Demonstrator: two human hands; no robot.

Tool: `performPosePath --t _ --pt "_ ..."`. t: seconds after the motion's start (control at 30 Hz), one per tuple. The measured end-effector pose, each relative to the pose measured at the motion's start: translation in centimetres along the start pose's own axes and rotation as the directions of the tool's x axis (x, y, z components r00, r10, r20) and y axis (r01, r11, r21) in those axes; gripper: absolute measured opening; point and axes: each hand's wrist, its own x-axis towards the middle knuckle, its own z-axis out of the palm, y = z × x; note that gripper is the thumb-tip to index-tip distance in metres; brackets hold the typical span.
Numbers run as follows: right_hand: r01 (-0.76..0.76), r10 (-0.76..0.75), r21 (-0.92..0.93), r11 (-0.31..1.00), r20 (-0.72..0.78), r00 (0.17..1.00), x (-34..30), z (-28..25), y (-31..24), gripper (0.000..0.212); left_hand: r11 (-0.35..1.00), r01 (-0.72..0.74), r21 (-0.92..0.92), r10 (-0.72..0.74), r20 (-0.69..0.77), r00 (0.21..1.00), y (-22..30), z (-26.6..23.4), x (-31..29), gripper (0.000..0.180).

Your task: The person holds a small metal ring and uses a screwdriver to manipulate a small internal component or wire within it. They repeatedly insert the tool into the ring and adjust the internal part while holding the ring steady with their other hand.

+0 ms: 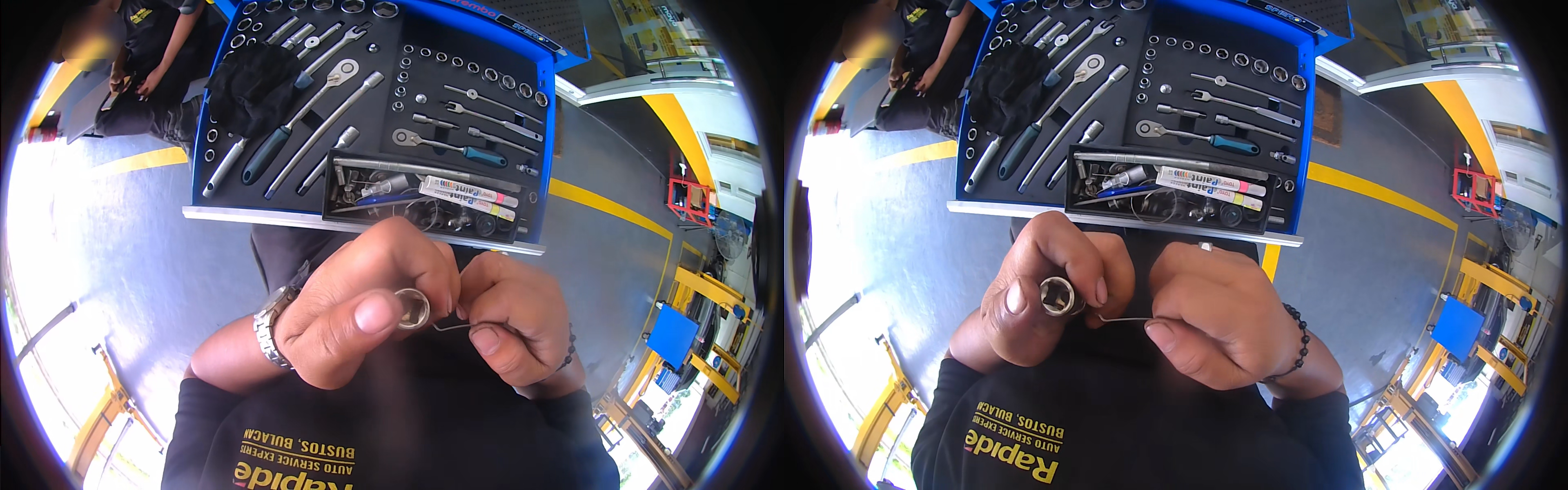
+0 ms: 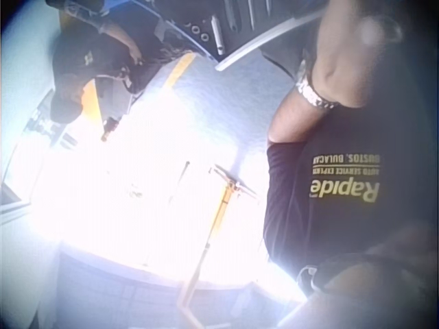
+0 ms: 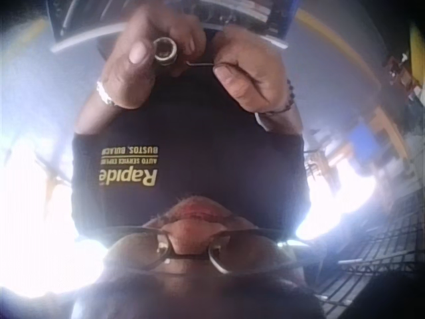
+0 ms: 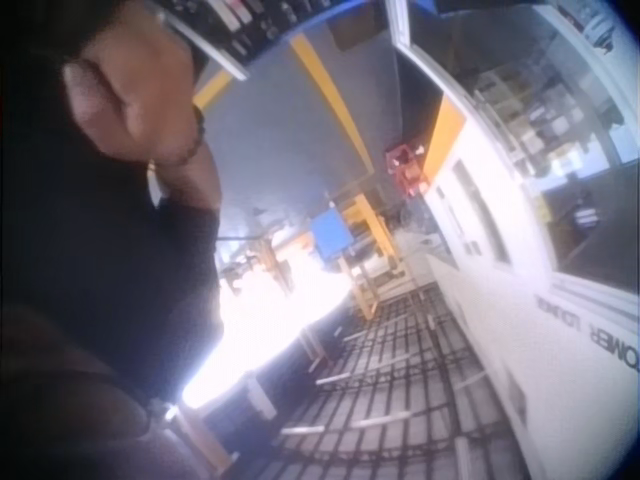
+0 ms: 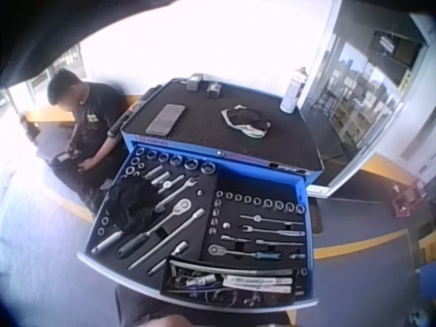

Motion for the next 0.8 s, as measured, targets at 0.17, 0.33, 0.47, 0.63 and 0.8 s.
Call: performPosePath --t 0.17,0.33,0.47,0.63,0.8 --pt "-0.012 0.013 0.099 0.995 -0.010 1.000 0.5 0.3 -0.6 0.014 0.992 0.114 0.047 -0.111 -0.066 0.992 0.7 0.8 -0.1 0.055" --pt "-0.149 0.158 0.241 0.959 -0.015 0.987 0.5 0.3 -1.1 0.015 0.989 0.099 0.109 -0.089 -0.093 0.992 0.2 1.1 -0.1 0.085" --pt "-0.168 0.171 0.228 0.959 0.006 0.985 0.9 0.5 -1.5 0.016 0.997 0.011 0.076 -0.009 -0.023 1.000 0.0 0.5 -0.5 0.102" --pt "-0.081 0.079 0.148 0.986 0.017 0.997 1.2 0.0 -1.4 0.016 0.996 0.001 0.088 -0.003 0.019 1.000 0.1 0.6 -0.7 0.105" --pt "-0.119 0.117 0.169 0.978 0.023 0.993 1.4 -0.3 -1.5 0.017 0.985 0.131 0.115 -0.131 -0.004 0.991 1.2 0.8 -0.5 0.095"
